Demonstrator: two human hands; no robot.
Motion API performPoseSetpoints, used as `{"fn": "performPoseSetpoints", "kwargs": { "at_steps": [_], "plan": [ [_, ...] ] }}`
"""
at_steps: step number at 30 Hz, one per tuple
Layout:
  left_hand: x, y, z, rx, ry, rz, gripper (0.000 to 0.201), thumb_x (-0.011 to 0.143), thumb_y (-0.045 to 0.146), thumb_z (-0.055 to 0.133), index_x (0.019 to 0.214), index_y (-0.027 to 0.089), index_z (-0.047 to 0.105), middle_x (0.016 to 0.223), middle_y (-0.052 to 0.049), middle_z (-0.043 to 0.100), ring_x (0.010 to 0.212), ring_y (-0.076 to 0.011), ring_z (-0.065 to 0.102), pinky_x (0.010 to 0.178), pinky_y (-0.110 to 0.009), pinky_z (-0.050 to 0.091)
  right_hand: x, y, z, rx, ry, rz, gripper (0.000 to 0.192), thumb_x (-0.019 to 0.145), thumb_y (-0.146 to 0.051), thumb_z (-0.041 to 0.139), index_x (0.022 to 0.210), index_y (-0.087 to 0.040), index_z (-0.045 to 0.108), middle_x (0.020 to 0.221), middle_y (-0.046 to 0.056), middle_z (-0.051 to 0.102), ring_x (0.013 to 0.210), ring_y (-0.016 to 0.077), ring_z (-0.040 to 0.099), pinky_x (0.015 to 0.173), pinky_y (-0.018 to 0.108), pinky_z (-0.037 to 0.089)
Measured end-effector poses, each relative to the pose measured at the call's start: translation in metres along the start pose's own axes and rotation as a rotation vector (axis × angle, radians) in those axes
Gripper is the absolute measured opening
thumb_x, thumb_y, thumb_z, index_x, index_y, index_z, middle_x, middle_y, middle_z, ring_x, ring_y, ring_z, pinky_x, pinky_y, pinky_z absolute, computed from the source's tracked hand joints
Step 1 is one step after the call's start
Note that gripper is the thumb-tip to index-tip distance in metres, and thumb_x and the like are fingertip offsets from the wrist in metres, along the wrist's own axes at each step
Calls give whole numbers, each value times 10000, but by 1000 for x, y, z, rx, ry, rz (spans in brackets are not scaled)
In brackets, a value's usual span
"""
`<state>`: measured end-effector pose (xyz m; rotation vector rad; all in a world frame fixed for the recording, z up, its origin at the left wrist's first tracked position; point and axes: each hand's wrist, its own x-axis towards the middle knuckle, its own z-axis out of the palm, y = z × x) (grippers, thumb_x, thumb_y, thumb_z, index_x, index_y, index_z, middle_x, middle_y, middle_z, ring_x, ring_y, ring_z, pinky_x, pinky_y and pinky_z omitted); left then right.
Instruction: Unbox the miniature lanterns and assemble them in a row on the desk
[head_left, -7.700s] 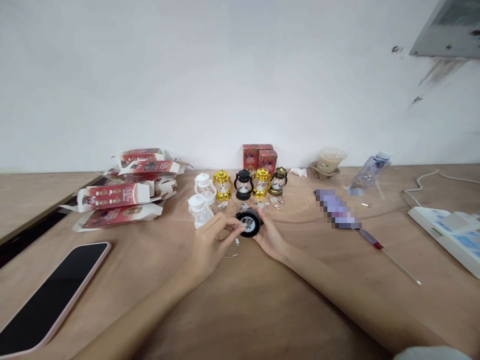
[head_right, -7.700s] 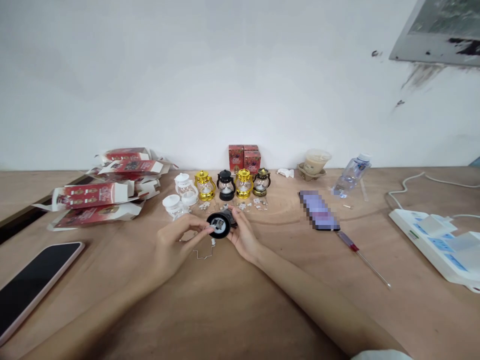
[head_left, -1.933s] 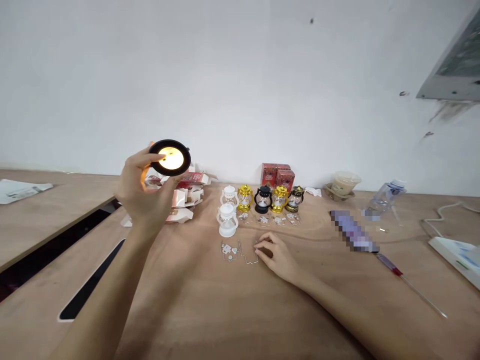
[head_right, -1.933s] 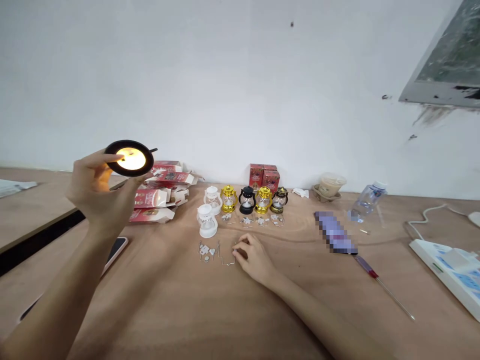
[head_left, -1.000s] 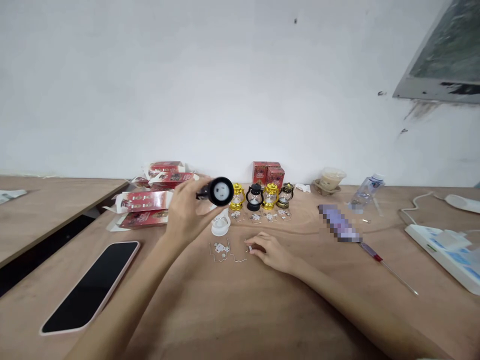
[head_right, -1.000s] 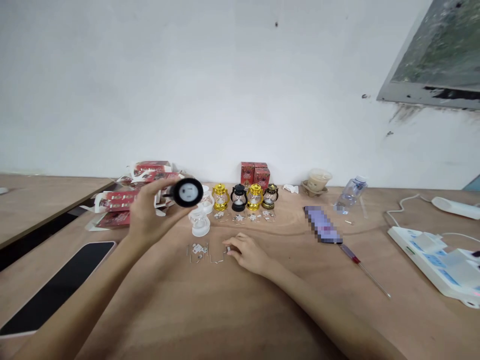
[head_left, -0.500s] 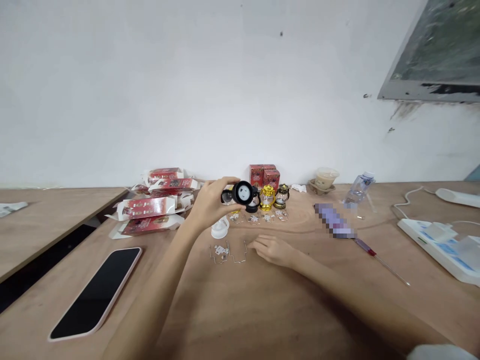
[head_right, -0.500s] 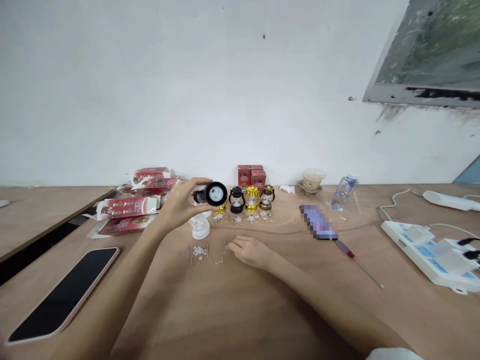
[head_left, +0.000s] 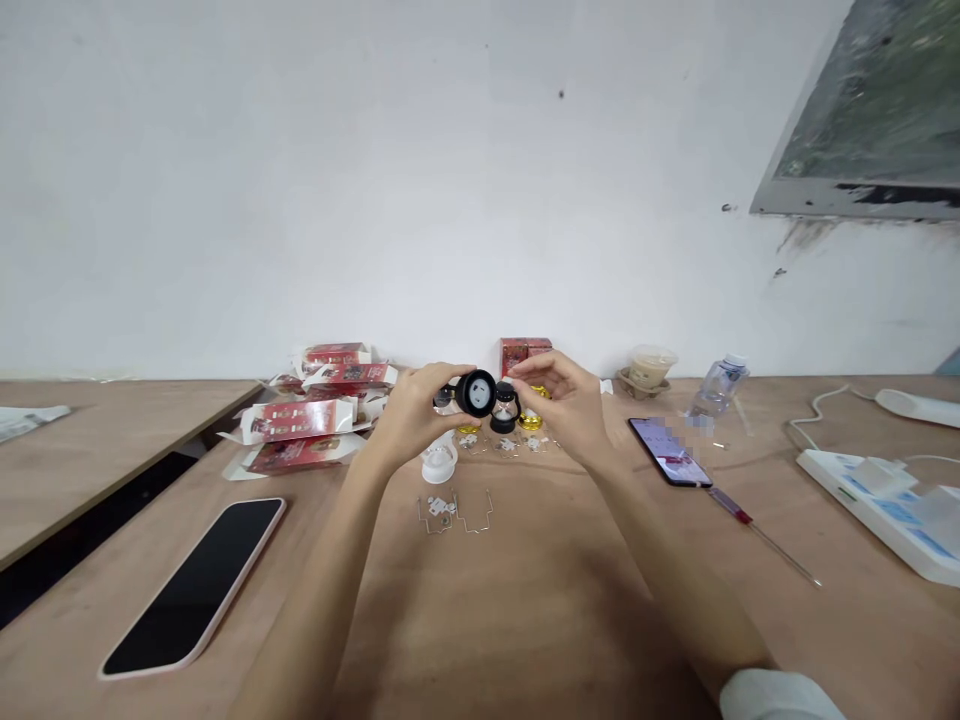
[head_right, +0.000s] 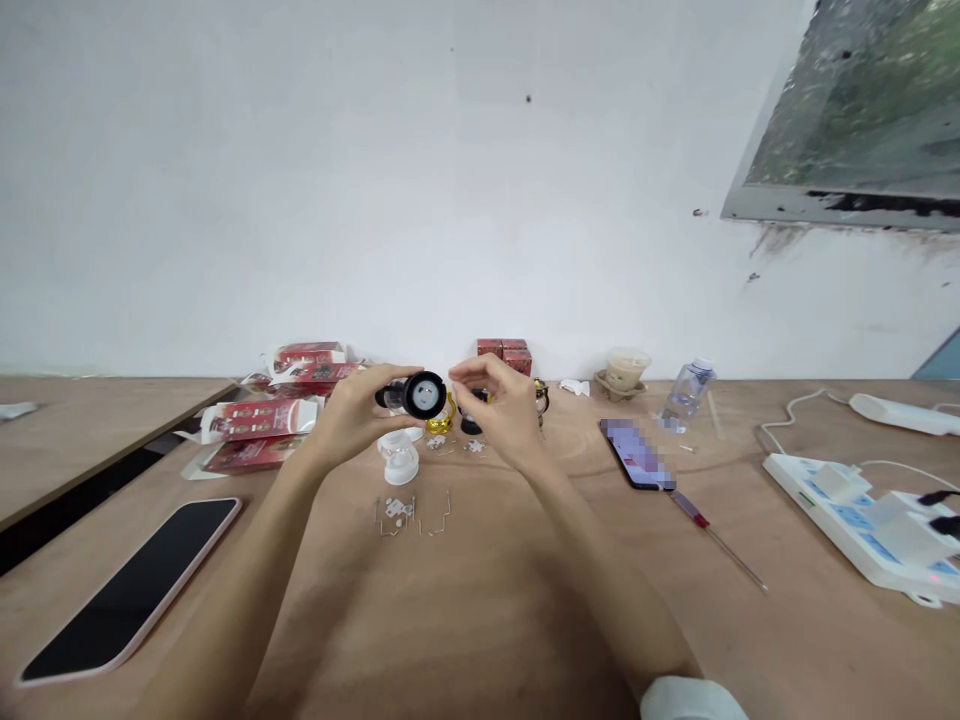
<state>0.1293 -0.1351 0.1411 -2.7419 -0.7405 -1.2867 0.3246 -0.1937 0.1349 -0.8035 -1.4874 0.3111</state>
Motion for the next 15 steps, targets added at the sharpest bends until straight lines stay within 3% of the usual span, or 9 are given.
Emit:
{"fn": "performPoseSetpoints", "kwargs": {
  "at_steps": [4,9,15],
  "plan": [
    [1,11,-4,32,-60,27,439,739,430,698,1111,231,575,1046,-55,696,943,-213,636,784,-349,457,-5,-6,3,-188,-119,-99,151,804,-177,581,941,-213,529,921,13,595,739,124,652,735,306,542],
    [1,22,-5,77,-75,81,382,795,427,643,1126,260,552,1080,-38,683,990,-206,616,829,-363,415,-9,-4,-1,-347,-105,-245,196,829,-114,487,986,-218,433,994,35,493,717,105,627,674,274,532],
    [2,24,-2,185,-95,96,401,792,387,660,1154,257,548,1093,-43,677,1004,-218,610,826,-360,396,-10,-2,-1,-565,-160,-332,241,825,-53,424,996,-220,390,989,49,490,741,120,588,657,268,506]
  ]
}}
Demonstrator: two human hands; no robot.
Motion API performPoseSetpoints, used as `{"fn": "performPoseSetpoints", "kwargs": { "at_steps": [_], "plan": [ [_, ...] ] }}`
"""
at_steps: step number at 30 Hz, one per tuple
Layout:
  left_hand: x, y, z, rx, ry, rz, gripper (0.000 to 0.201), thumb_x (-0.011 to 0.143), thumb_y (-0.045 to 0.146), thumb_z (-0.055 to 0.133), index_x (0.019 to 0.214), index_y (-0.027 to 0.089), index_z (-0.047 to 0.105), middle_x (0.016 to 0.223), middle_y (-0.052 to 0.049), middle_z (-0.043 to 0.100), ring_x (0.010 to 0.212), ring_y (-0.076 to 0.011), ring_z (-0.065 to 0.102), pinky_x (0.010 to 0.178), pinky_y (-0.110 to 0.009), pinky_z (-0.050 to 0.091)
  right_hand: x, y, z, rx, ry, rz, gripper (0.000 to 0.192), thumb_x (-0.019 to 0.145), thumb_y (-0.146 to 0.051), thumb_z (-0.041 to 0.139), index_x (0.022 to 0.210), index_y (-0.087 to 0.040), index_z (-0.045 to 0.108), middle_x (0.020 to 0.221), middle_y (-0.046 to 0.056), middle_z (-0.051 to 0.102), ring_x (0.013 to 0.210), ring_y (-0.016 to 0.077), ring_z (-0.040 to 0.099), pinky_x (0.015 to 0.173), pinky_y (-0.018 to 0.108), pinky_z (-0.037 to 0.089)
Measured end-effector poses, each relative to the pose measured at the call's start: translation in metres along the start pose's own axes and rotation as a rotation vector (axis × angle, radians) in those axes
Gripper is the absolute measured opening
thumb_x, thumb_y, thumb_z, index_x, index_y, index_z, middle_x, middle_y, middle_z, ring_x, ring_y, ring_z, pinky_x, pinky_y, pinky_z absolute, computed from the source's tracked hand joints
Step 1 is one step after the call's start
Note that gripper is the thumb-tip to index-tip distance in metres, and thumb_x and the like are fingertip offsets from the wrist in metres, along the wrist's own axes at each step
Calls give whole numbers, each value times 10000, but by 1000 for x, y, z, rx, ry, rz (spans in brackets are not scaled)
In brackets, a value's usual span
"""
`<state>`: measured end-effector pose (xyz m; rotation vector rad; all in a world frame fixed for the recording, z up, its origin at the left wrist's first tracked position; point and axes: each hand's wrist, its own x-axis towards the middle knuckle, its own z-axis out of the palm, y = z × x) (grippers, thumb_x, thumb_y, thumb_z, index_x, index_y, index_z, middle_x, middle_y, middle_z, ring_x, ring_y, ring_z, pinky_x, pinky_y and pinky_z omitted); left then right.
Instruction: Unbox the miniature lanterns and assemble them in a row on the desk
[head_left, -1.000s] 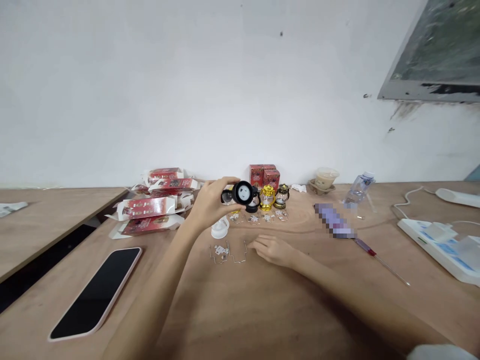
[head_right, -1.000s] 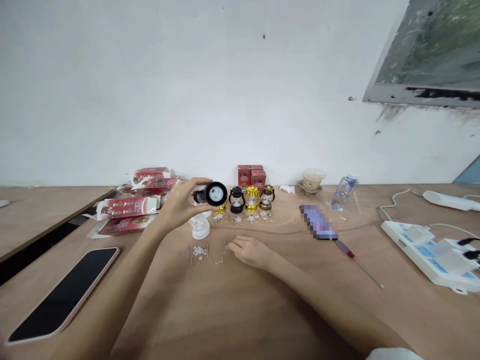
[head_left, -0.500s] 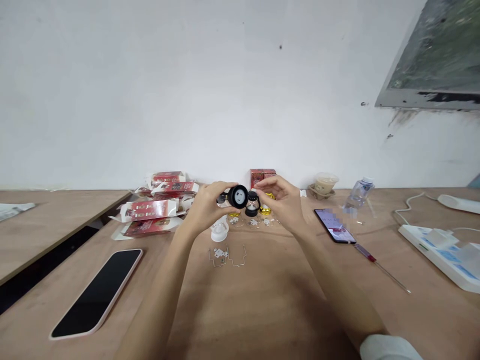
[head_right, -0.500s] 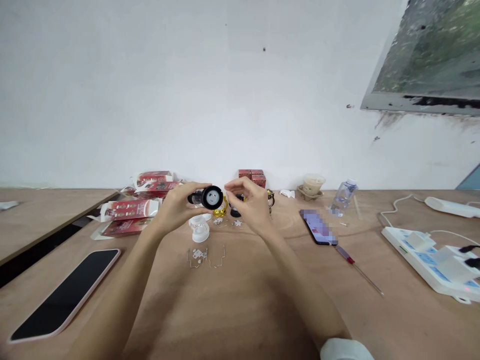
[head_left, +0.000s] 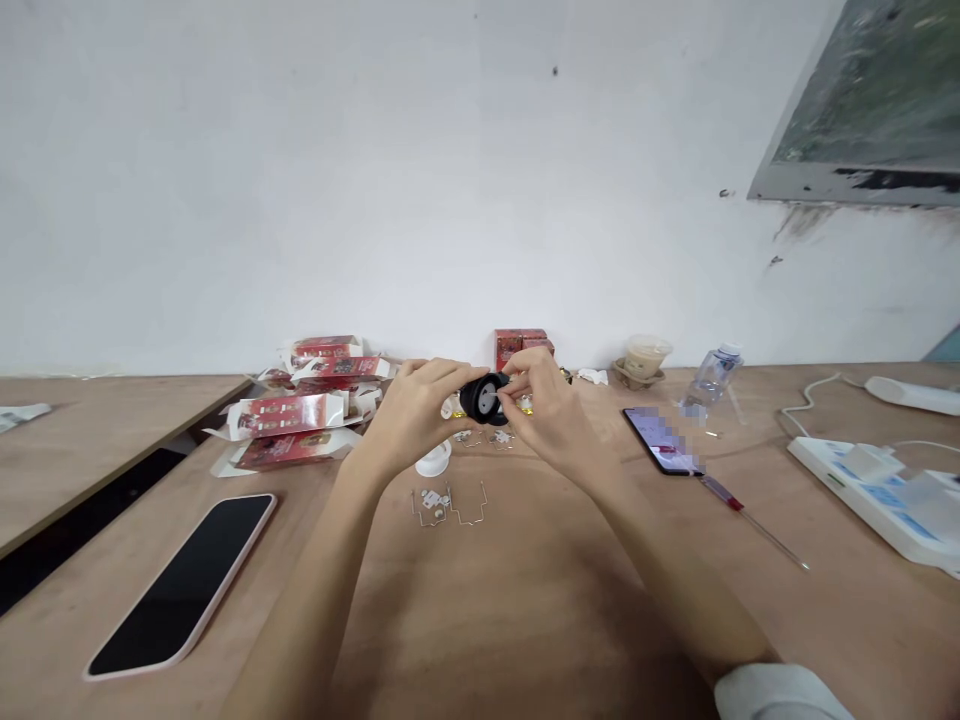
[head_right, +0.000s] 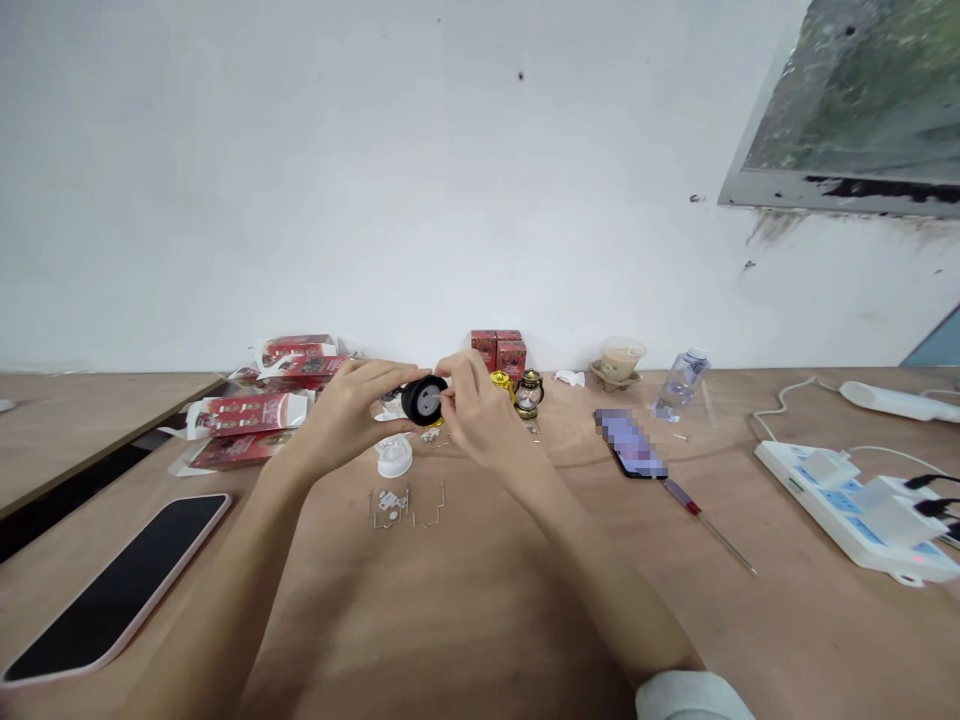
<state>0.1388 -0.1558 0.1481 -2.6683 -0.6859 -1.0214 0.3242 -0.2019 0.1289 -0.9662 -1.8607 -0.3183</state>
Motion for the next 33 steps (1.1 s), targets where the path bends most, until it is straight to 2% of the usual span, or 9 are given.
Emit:
{"fn": "performPoseSetpoints", "kwargs": {
  "at_steps": [7,13,16,22,28,33],
  "plan": [
    [2,7,0,134,-72,-32,432,771,350,687,1167,238,557,1069,-60,676,975,-237,600,816,-368,384,-2,-9,1,-114,-37,-5,265,831,-38,389,1031,-211,394,994,65,493,827,162,598,656,281,534],
    [2,8,-2,138,-58,-53,382,797,379,651,1146,244,570,1063,-57,682,966,-231,604,812,-363,376,-5,-5,10,-25,54,2,212,865,-91,422,1028,-225,410,1096,84,538,965,180,620,693,281,571],
    [2,6,-5,90,-18,-69,415,803,466,620,1147,239,570,1068,-64,685,950,-222,612,811,-354,371,-3,-3,9,53,118,21,209,870,-123,459,1045,-226,411,1108,82,572,902,154,658,694,269,576],
    [0,4,-10,-15,48,-32,500,779,559,595,1162,239,559,1065,-56,690,944,-206,621,785,-329,364,0,-5,3,52,134,29,217,848,-131,531,1026,-234,463,818,-8,682,755,137,690,706,265,556],
    [-1,4,-11,-36,73,-40,524,769,584,582,1164,242,552,1057,-55,692,956,-205,623,808,-339,368,-1,-10,3,134,239,57,229,816,-101,552,993,-218,466,779,-4,685,702,126,692,650,236,566],
    [-1,5,-11,-21,67,-34,521,793,587,553,1172,231,551,1056,-62,695,942,-203,626,793,-335,377,-2,-8,4,116,231,20,247,820,-99,549,1020,-221,469,768,-18,685,706,118,696,661,221,563]
  ]
}}
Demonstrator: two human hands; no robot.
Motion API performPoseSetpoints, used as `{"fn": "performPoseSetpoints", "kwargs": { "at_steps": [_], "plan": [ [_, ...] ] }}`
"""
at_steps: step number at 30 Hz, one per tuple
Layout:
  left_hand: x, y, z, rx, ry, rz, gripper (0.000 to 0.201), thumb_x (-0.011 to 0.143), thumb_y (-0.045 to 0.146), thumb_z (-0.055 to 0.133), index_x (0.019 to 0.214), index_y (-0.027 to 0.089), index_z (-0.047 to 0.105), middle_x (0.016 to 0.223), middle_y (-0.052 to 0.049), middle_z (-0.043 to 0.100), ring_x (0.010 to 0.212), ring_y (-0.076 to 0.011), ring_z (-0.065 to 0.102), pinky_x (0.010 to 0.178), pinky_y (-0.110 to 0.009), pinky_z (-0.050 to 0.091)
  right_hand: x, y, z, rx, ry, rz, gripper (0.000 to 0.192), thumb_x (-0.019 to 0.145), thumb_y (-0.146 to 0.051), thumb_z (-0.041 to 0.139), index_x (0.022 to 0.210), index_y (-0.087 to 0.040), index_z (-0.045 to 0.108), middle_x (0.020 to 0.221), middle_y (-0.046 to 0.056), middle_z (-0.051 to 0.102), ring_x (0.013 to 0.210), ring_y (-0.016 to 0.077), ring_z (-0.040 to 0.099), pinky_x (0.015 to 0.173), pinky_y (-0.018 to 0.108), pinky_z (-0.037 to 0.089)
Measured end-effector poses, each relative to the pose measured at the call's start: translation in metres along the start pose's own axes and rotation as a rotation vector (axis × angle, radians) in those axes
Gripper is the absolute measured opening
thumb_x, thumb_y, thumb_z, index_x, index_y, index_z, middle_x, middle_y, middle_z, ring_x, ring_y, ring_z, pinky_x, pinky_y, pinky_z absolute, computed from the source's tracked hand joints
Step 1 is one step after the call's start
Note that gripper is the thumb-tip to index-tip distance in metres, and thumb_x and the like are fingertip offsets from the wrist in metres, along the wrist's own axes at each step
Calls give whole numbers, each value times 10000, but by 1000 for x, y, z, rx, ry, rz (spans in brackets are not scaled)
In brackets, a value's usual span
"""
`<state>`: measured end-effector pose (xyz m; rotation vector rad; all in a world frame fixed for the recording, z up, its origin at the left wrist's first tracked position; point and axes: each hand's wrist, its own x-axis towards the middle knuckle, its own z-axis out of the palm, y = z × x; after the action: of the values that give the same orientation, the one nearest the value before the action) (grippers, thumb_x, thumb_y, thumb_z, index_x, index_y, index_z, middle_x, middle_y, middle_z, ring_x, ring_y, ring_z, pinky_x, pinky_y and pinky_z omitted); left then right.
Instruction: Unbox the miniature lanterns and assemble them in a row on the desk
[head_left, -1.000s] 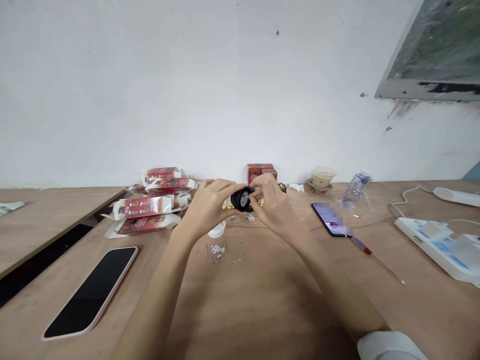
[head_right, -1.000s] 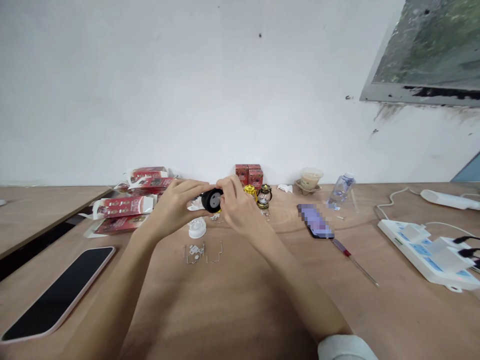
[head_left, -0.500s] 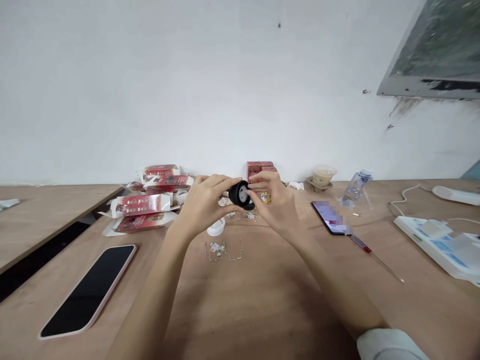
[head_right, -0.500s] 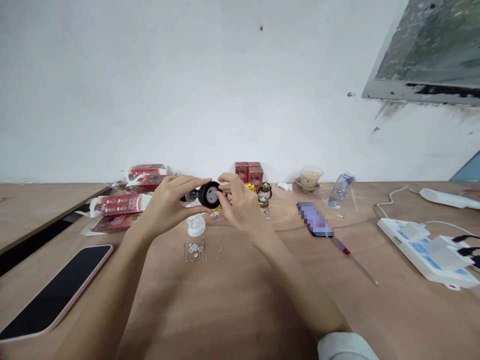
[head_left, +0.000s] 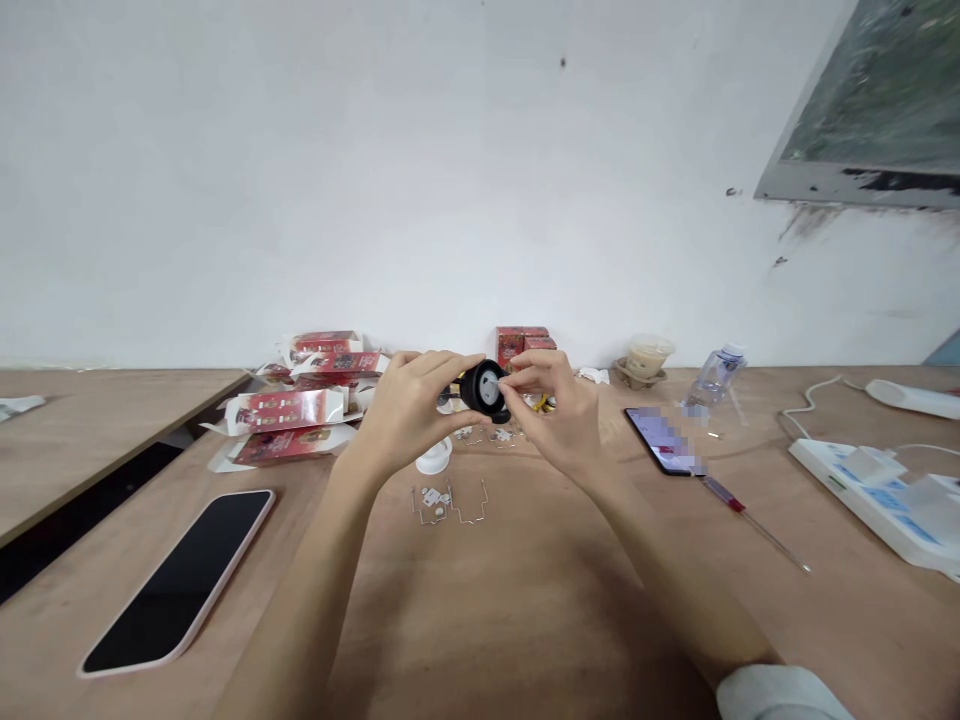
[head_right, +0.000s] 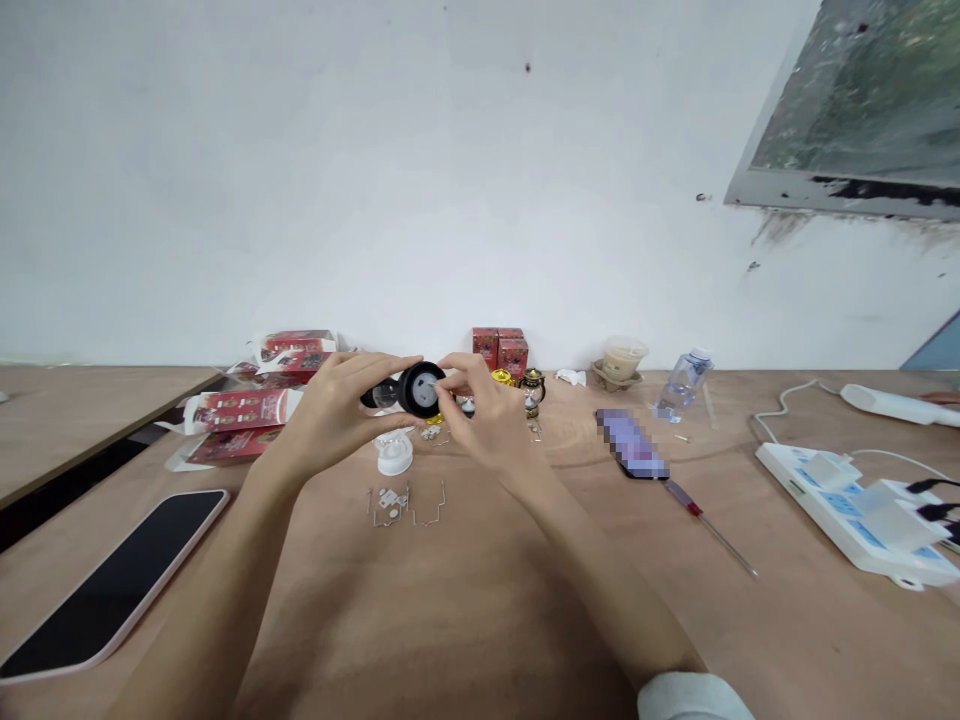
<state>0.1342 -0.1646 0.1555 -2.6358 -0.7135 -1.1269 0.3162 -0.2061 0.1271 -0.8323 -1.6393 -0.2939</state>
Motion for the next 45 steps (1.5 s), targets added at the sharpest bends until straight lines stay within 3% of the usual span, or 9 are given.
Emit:
{"fn": "performPoseSetpoints", "kwargs": {
  "at_steps": [11,15,19,23,31,37,41,45],
  "plan": [
    [0,0,2,54,-27,0,476,812,546,568,1172,235,551,1068,-66,691,958,-211,620,808,-343,359,-2,3,3,-204,-55,-105,168,863,-115,506,1000,-212,499,780,-8,700,703,116,694,600,198,516],
    [1,1,2,50,-20,-19,496,802,559,570,1176,235,541,1058,-58,693,950,-207,623,810,-341,350,-3,4,5,-210,-18,-93,129,893,-140,485,998,-196,535,819,17,705,730,117,685,641,208,517],
    [1,3,1,28,-2,-41,532,777,595,569,1169,237,540,1053,-60,692,947,-215,626,822,-348,349,-4,3,6,-268,7,-131,138,905,-150,463,876,-201,588,797,41,698,730,140,661,679,251,515],
    [2,3,2,18,25,-52,522,778,596,568,1167,248,545,1046,-59,696,952,-219,625,814,-349,353,-3,2,6,-185,4,-100,170,896,-139,460,846,-211,606,815,56,689,793,162,655,732,294,528],
    [2,6,3,29,67,-63,502,799,561,571,1176,231,540,1035,-55,693,935,-211,625,813,-345,359,-4,0,8,-87,34,-110,210,865,-84,485,923,-206,646,903,78,689,847,175,647,761,336,537],
    [2,2,1,23,48,-93,486,760,463,672,1156,217,536,1025,-49,688,949,-221,626,824,-353,379,-5,-3,7,-43,-105,-47,294,871,-75,413,1020,-204,631,1033,101,635,1001,206,604,840,405,518],
    [0,-4,-4,-73,-29,-130,437,744,390,691,1107,215,522,1065,-41,664,952,-211,621,816,-345,422,-4,-2,7,-43,-146,14,335,862,-112,444,1145,-240,567,1188,100,556,1137,228,536,952,471,468],
    [-1,-7,-6,-192,-3,-180,433,715,308,686,1075,204,468,1076,-54,613,965,-200,595,802,-324,473,-3,1,8,54,-151,144,473,845,-174,502,1308,-241,430,1283,112,489,1180,235,501,983,469,459]
  ]
}}
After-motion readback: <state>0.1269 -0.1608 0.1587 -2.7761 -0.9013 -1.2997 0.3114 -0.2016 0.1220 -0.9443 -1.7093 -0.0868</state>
